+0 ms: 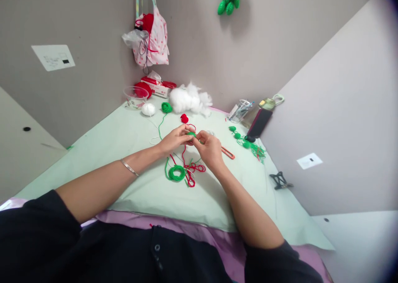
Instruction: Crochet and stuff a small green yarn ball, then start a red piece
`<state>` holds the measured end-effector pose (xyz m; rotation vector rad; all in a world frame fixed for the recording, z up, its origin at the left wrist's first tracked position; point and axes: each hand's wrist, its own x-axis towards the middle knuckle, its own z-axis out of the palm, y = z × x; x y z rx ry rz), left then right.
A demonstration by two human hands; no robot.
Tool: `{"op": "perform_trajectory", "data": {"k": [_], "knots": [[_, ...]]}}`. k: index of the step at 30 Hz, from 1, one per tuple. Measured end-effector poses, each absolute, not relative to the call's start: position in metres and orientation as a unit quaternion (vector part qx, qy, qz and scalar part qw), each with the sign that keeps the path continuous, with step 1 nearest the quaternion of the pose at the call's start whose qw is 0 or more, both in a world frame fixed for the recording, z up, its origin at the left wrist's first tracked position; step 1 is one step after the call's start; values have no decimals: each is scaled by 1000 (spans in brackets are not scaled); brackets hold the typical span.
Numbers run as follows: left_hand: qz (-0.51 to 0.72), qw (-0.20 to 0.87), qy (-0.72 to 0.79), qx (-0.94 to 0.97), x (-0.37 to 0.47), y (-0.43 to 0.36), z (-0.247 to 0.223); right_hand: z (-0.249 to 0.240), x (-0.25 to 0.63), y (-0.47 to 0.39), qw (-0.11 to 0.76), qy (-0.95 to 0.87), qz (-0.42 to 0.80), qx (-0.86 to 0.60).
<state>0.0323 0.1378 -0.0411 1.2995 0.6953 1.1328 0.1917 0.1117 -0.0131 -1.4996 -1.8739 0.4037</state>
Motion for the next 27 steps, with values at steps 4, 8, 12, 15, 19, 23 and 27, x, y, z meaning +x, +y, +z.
{"op": "perform_trajectory", "data": {"k": [4, 8, 12, 15, 19, 23, 27], "knots": [[487, 601, 295, 561, 32, 139, -42, -9, 195, 111, 339, -731, 156, -572], [496, 579, 312, 567, 34, 137, -48, -5, 193, 104, 316, -755, 189, -543], [513, 555, 335, 563, 38, 137, -52, -7, 189, 99, 308, -765, 200, -529], [504, 569, 337, 555, 39, 139, -51, -10, 189, 101, 321, -756, 191, -538], [472, 612, 314, 551, 36, 139, -47, -11, 191, 106, 345, -737, 192, -548], [469, 629, 289, 548, 33, 137, -44, -12, 195, 111, 367, -716, 219, -552], [468, 627, 284, 554, 32, 138, -43, -15, 200, 117, 381, -698, 267, -544]]}}
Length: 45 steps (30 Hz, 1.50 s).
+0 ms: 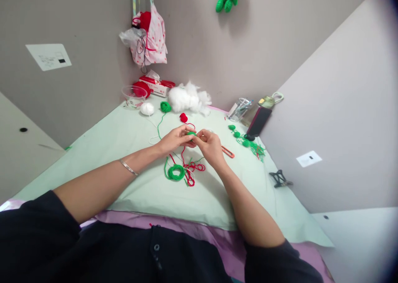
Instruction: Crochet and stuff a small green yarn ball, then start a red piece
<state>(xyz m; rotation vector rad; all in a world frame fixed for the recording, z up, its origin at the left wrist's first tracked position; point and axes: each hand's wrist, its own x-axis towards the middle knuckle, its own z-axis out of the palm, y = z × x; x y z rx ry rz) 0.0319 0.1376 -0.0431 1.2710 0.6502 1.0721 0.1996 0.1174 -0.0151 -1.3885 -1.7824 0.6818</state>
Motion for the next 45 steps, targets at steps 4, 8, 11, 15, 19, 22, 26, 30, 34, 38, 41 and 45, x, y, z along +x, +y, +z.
{"op": "perform_trajectory", "data": {"k": [4, 8, 11, 15, 19, 22, 26, 30, 34, 38, 41, 45], "knots": [[484, 596, 304, 564, 33, 140, -45, -13, 198, 115, 373, -700, 311, -524], [525, 533, 336, 571, 38, 141, -48, -11, 186, 103, 376, -703, 313, -516], [553, 497, 348, 571, 41, 138, -47, -12, 179, 95, 393, -695, 313, -515], [570, 482, 333, 576, 38, 134, -40, -9, 182, 96, 404, -682, 364, -490], [589, 469, 322, 573, 31, 135, -33, -3, 198, 103, 405, -672, 417, -458], [594, 464, 327, 570, 25, 138, -32, 1, 210, 106, 386, -661, 474, -436], [599, 452, 351, 560, 17, 146, -35, 12, 218, 100, 331, -675, 527, -395], [608, 439, 387, 537, 6, 159, -41, 29, 224, 85, 331, -698, 505, -384], [602, 440, 421, 517, -4, 173, -51, 39, 244, 71, 318, -723, 534, -301], [590, 455, 438, 503, -10, 180, -56, 44, 263, 66, 236, -763, 575, -176], [583, 475, 423, 506, -9, 178, -54, 48, 265, 70, 166, -796, 563, -151], [581, 504, 378, 514, -3, 167, -43, 49, 262, 86, 213, -811, 447, -312]]}}
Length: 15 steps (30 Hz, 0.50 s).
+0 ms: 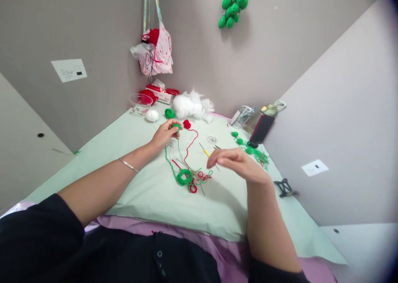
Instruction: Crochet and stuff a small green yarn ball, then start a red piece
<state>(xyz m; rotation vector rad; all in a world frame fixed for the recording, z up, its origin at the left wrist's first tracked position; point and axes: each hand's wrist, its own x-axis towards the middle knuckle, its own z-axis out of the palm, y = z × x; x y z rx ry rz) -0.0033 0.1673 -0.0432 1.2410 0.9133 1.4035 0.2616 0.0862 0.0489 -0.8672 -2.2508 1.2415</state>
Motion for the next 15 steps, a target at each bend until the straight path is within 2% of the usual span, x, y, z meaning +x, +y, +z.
{"op": "perform_trajectory", "data": {"k": [2, 3, 6, 10, 15], "knots": [[580, 518, 358, 516, 1, 162, -37, 43, 263, 97, 244, -780, 337, -467], [579, 523, 351, 518, 3, 159, -34, 38, 265, 103, 234, -762, 272, -539], [568, 538, 336, 525, 9, 152, -29, 19, 269, 117, 211, -740, 194, -608], [535, 571, 315, 537, 16, 141, -24, -8, 264, 127, 181, -733, 147, -640], [474, 642, 263, 542, 20, 126, -14, -28, 254, 133, 180, -731, 184, -632]]}}
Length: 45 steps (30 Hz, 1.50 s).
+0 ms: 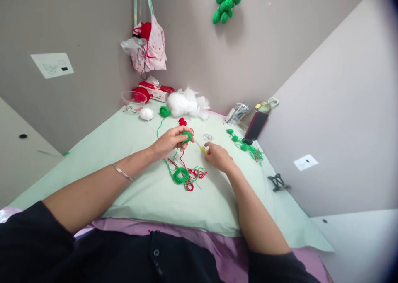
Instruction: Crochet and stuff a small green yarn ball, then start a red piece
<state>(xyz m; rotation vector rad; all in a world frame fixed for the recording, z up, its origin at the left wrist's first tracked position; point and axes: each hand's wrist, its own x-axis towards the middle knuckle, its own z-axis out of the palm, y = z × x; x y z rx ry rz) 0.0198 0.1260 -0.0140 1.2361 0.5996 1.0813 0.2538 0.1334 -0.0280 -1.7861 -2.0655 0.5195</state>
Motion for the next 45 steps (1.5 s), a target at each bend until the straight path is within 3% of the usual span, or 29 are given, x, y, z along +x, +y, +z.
{"op": "perform_trajectory", "data": {"k": [5, 12, 14, 45], "knots": [[444, 678, 216, 545, 19, 118, -8, -11, 254, 131, 275, -721, 279, -571], [431, 699, 180, 541, 22, 116, -7, 30, 246, 98, 550, -628, 418, -358], [429, 706, 175, 536, 23, 114, -7, 33, 240, 91, 586, -605, 447, -301], [378, 743, 164, 528, 23, 105, -2, 30, 231, 85, 605, -594, 414, -332]]}}
